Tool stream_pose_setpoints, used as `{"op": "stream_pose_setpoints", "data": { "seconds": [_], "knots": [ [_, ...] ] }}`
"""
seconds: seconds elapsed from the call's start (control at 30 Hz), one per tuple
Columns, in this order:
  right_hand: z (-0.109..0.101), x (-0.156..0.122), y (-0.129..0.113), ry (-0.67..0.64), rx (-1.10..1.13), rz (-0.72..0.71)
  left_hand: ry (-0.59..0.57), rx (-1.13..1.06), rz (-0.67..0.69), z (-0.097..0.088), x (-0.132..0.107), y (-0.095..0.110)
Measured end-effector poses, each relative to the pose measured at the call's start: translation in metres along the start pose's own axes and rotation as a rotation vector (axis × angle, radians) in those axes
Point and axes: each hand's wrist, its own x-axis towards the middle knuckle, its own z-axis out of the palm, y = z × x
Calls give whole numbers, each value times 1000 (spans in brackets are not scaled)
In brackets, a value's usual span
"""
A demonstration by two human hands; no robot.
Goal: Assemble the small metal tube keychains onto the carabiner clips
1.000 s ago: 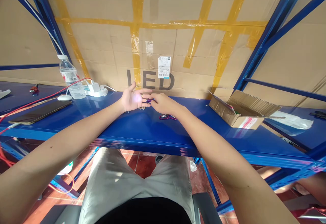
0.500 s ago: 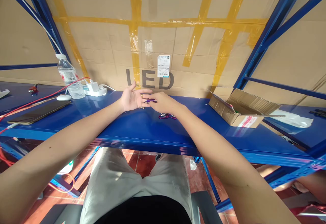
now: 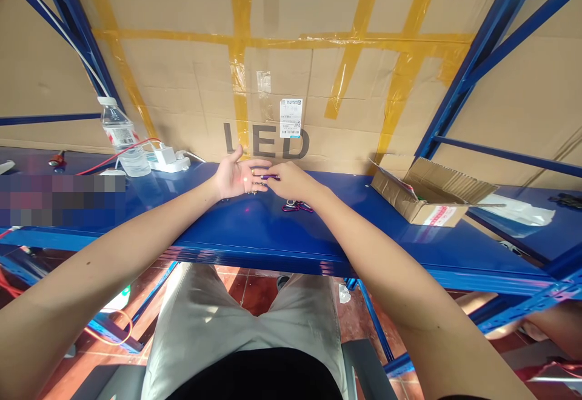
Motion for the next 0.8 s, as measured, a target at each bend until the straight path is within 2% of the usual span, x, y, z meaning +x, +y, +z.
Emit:
{"op": "stream_pose_setpoints", "data": {
  "seconds": [0.23, 0.6, 0.7, 0.8],
  "knots": [
    [-1, 1, 1, -17, -3, -17, 28, 6, 0, 3, -1, -1],
    [-1, 1, 0, -7, 16, -41, 1, 4, 4, 4, -1, -1],
    [0, 3, 4, 19, 29, -22, 34, 68, 16, 9, -2, 0],
    [0, 5, 12, 69, -6, 62, 122, 244, 51, 17, -3, 1]
  ]
}}
